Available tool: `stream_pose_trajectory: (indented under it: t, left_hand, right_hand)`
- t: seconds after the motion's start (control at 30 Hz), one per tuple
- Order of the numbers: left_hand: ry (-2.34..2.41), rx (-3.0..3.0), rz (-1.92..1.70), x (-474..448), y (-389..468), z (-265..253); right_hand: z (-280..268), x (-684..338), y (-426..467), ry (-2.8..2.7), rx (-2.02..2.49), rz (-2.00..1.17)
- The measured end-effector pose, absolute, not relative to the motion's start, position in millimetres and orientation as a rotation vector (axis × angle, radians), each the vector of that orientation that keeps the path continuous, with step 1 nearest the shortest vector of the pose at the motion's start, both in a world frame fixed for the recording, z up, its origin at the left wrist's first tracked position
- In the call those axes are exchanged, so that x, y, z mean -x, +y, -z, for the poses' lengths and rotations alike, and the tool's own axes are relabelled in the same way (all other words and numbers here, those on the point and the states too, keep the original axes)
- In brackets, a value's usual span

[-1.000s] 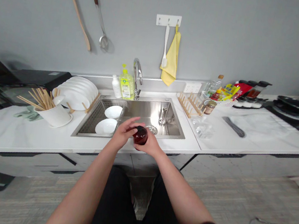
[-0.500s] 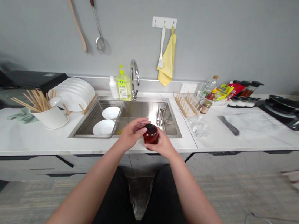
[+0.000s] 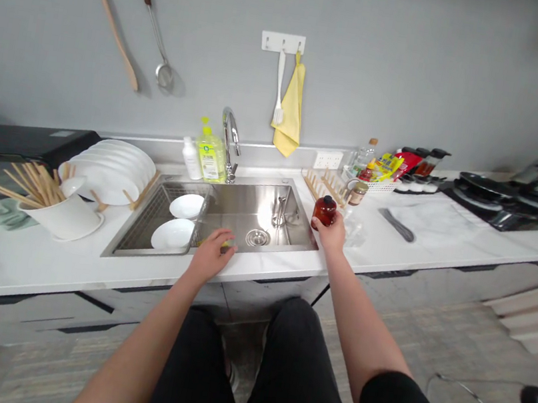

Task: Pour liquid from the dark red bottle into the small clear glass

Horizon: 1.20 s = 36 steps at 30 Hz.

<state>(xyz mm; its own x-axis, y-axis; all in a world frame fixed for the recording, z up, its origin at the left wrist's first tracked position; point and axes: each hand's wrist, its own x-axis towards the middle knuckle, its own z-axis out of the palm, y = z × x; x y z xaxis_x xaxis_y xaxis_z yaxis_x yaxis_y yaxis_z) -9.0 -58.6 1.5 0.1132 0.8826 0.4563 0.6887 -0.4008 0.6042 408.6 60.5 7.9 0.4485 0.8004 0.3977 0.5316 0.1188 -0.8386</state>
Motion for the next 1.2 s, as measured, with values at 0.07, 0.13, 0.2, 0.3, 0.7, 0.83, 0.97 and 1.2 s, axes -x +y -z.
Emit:
stream_pose_trajectory:
  t: [0.07,0.13,0.2,0.3,0.7,0.83,0.97,1.2]
  left_hand:
    - [1.559,-2.135,-1.162,9,-58,0]
    - [1.568,-2.122,-1.162,10,-57,3]
    - [1.579,-2.118,-1.153,11,-57,5]
    - [1.577,-2.122,-1.154,11,-57,5]
    - [1.587,-2.036,-1.296,13,-62,-1]
    - [1.581,-2.019,-1.319,12,-62,-1]
    - [1.597,-1.993,-1.32,12,-63,-2]
    - [1.616,-2.006,-1.345,12,-65,-6]
  right_hand:
    - [-3,-406,58,-1.21,1.578,-0.262]
    - [0,-405,56,-1.204,1.597,-0.247]
    - [0,-405,55,-1.2,1.622,-0.239]
    - [-2,-406,57,-1.194,1.671,-0.236]
    - [20,-372,-63,-1.119,1.501,-0.197]
    - [13,-376,-76,-1.158,1.462,-0.204]
    - [-32,-397,-22,-1.223,1.44,-0.017]
    - [-68,-402,61,-1.399,1.586,-0.014]
